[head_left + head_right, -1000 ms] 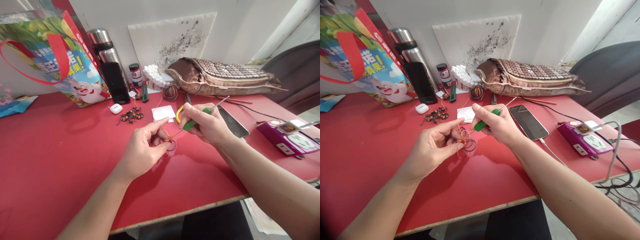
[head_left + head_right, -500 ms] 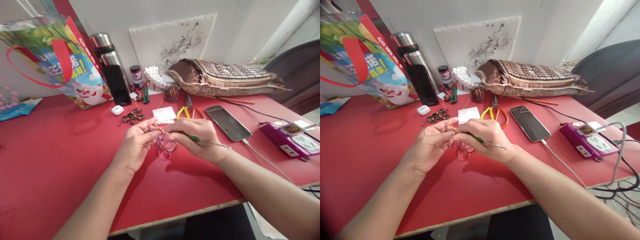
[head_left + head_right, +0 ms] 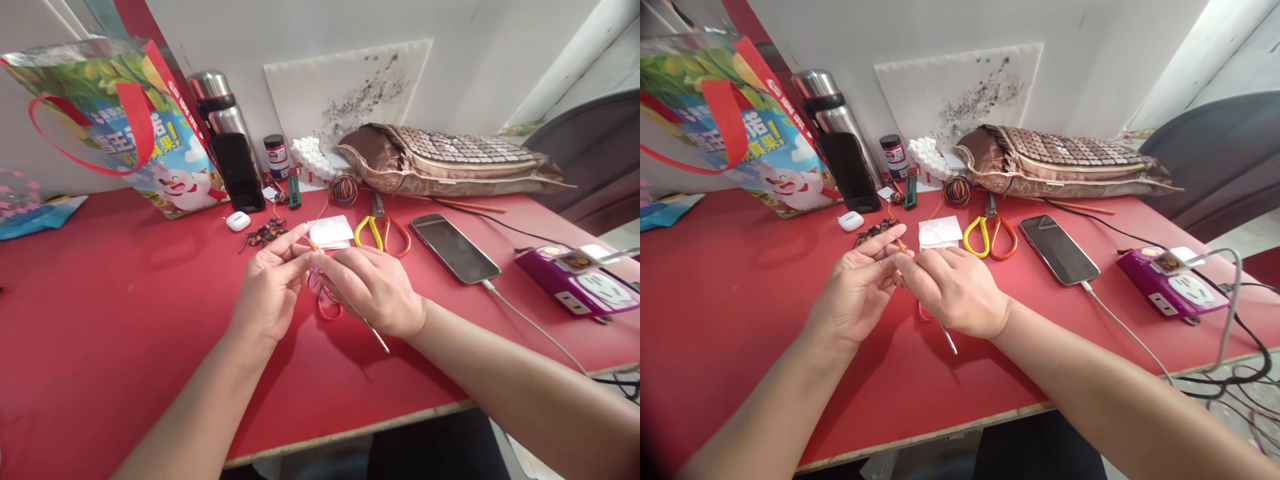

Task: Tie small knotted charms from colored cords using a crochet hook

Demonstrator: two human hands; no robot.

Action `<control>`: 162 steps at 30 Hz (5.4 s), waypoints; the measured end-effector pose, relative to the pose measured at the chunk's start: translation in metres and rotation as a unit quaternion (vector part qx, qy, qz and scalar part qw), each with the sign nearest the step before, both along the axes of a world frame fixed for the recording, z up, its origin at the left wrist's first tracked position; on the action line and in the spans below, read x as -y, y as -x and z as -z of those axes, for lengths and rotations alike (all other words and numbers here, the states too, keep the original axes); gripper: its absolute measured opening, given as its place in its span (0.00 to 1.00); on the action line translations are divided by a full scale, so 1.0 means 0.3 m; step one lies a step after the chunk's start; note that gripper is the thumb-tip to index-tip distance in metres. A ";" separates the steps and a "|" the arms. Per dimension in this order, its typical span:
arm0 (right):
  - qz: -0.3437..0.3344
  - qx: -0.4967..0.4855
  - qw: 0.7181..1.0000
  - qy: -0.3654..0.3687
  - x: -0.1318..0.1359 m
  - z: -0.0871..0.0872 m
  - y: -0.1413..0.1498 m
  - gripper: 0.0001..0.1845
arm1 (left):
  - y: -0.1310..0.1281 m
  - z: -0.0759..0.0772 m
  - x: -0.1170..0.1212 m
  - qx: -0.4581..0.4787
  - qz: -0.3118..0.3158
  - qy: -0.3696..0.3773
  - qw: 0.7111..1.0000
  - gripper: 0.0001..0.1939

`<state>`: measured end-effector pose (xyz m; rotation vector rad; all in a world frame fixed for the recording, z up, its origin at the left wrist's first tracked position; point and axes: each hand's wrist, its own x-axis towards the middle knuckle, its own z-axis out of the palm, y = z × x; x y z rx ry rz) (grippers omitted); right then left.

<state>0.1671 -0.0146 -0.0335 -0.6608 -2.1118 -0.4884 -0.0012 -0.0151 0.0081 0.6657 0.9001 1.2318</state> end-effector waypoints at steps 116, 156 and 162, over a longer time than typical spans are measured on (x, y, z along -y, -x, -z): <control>-0.315 -0.533 0.493 0.611 0.013 -0.053 0.010 0.12 | -0.016 0.012 0.035 -0.131 -0.096 -0.189 0.968 0.23; -0.256 -0.305 0.877 0.270 0.030 -0.035 0.015 0.21 | -0.004 -0.035 0.024 0.130 0.030 -0.013 0.991 0.35; -0.289 -0.360 0.794 0.396 0.041 -0.049 -0.004 0.18 | 0.013 -0.025 0.019 0.116 0.043 -0.031 0.992 0.38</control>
